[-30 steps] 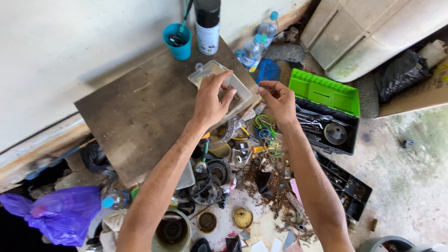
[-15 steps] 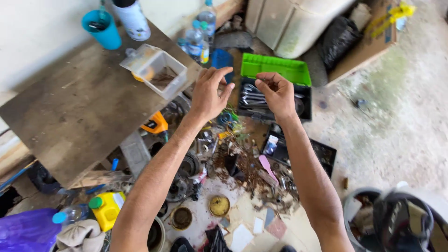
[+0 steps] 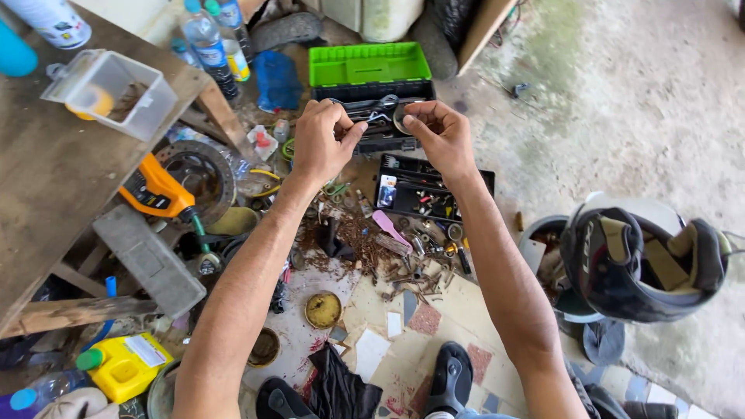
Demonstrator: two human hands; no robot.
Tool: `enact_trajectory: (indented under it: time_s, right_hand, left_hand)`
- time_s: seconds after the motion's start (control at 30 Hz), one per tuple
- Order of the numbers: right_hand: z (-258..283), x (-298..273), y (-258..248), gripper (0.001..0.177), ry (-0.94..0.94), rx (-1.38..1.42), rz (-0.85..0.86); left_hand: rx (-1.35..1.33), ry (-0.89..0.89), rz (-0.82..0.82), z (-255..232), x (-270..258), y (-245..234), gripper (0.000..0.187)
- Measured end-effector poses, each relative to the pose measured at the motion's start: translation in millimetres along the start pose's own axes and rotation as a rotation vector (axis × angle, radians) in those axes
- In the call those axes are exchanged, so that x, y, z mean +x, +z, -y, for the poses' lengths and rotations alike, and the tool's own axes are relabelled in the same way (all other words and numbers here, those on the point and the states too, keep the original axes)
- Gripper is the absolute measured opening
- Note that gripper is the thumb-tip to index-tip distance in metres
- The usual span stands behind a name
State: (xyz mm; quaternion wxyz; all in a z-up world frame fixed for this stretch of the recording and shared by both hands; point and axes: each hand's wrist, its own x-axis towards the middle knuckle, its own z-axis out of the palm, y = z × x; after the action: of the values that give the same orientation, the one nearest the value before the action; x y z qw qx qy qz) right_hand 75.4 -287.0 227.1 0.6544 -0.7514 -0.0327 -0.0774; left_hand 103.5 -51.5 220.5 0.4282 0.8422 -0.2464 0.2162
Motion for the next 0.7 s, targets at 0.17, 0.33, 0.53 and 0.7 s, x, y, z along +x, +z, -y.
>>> enact_trajectory:
  time_s: [0.17, 0.33, 0.53, 0.7]
  right_hand:
    - [-14, -29, -36, 0.021, 0.017, -0.063, -0.062]
    - [-39, -51, -61, 0.021, 0.044, -0.11, -0.058]
    - [-83, -82, -81, 0.019, 0.159, -0.2, -0.077]
    - [-109, -120, -97, 0.019, 0.28, -0.298, -0.155]
  left_hand:
    - [-0.075, -0.002, 0.073, -25, -7, 32, 0.027]
    - [-0.113, 0.001, 0.105, -35, -29, 72, 0.026]
    - [-0.108, -0.141, 0.174, -35, -80, 121, 0.021]
    - [-0.157, -0.191, 0.208, -21, -129, 162, 0.02]
